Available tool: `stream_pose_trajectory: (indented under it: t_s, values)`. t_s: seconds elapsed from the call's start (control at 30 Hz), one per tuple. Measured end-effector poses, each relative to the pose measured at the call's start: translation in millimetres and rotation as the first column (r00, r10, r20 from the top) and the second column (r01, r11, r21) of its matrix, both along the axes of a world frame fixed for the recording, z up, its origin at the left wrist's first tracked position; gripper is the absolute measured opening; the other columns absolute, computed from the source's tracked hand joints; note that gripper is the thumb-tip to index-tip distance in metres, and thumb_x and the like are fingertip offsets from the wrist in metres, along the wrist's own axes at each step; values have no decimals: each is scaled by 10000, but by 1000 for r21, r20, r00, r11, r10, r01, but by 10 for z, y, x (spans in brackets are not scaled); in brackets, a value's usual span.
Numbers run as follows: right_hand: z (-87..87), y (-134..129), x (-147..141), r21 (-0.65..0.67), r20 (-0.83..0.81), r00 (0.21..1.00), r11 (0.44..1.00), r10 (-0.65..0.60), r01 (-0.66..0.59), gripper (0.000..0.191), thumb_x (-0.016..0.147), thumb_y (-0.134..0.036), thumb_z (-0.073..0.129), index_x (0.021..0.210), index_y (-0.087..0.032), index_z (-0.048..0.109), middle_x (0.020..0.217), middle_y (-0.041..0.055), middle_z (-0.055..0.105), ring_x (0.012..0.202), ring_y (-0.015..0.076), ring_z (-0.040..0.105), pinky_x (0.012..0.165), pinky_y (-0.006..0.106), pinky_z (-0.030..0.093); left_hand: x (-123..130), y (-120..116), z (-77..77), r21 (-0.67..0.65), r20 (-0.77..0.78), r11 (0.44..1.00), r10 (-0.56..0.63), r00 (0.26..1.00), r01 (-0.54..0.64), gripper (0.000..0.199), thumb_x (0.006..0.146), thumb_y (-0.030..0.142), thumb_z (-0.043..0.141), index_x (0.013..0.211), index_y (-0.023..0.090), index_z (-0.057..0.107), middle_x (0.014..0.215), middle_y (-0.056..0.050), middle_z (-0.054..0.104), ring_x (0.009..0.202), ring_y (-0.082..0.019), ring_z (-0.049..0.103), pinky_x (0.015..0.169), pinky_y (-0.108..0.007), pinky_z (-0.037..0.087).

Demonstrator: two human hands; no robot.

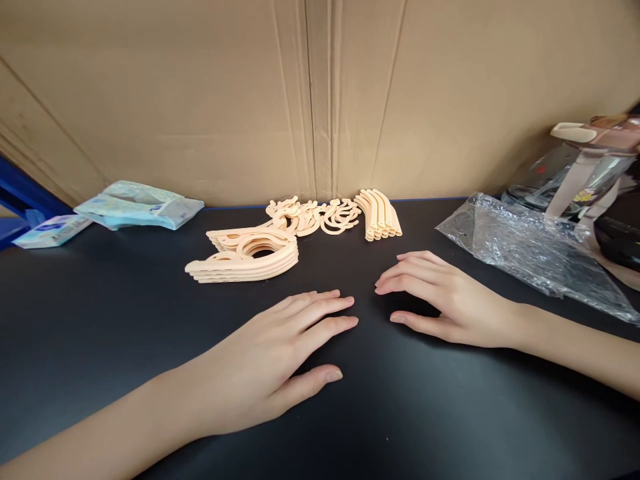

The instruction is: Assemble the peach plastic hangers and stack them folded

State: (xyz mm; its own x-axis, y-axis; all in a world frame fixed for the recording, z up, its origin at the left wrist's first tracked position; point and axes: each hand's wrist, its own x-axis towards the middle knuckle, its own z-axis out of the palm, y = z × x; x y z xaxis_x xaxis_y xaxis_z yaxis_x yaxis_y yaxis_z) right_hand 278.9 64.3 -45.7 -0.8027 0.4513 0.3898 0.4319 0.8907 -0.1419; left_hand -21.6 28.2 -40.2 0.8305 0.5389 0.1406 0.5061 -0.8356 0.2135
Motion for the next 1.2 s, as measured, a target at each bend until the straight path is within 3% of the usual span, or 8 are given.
stream_pose_trajectory:
  t_s: [0.2, 0.3, 0.4, 0.53, 0.7, 0.97, 1.2]
  values:
    - [238, 233, -233, 150, 41, 999, 989, -5, -2, 231, 1022, -304, 541, 1153, -133, 621, 1120, 99, 697, 1034, 221, 651, 943, 361, 435, 15, -17, -3, 12, 29, 1000, -6, 1000, 6, 428, 1048, 385, 476, 1436, 209, 518, 1527, -80, 520, 1401, -285, 497, 1110, -460, 490]
    - [402, 573, -488, 242, 51, 997, 969, -66, 51, 216, 1021, -290, 524, 1113, -126, 631, 1072, 101, 697, 966, 247, 646, 859, 371, 432, 15, -10, 6, 15, 16, 1000, -17, 1000, 17, 431, 1051, 377, 469, 1442, 201, 508, 1536, -82, 509, 1420, -280, 475, 1117, -465, 483]
    - [497, 971, -811, 245, 92, 989, 965, -115, 90, 218, 1012, -269, 530, 1100, -107, 647, 1093, 118, 685, 1004, 266, 623, 904, 396, 407, 14, 2, 11, 10, 5, 1000, -28, 1000, 28, 431, 1050, 364, 473, 1447, 197, 497, 1546, -84, 497, 1434, -270, 458, 1130, -464, 471]
    - [494, 1369, -1224, 234, 159, 969, 961, -187, 147, 244, 1006, -227, 524, 1149, -95, 670, 1169, 143, 639, 1084, 282, 570, 939, 408, 370, 14, 7, 8, 11, -3, 999, -30, 1000, 30, 430, 1050, 362, 473, 1444, 192, 500, 1542, -87, 502, 1431, -270, 464, 1135, -468, 466]
    - [414, 1547, -1536, 235, 262, 948, 965, -181, 119, 265, 934, -187, 583, 1165, -107, 685, 1262, 158, 555, 1106, 279, 546, 907, 397, 370, 10, 4, 7, 16, 6, 999, -30, 1000, 29, 435, 1045, 356, 488, 1449, 194, 498, 1540, -93, 504, 1431, -276, 465, 1143, -475, 456]
    - [364, 1594, -1663, 376, 350, 917, 925, -190, 49, 276, 902, -99, 470, 1046, -73, 704, 1178, 176, 616, 1136, 331, 516, 951, 499, 355, 11, 14, 17, 25, -22, 999, -26, 999, 27, 435, 1055, 374, 453, 1453, 204, 489, 1550, -81, 492, 1431, -274, 464, 1130, -473, 469]
    - [504, 1641, -1378, 500, 253, 924, 857, -286, 129, 301, 945, -166, 415, 973, -54, 693, 1034, 156, 640, 1087, 336, 530, 928, 518, 388, 17, -4, 18, 25, -34, 1000, -15, 999, 16, 443, 1059, 390, 439, 1469, 227, 472, 1563, -61, 478, 1433, -260, 461, 1140, -455, 458]
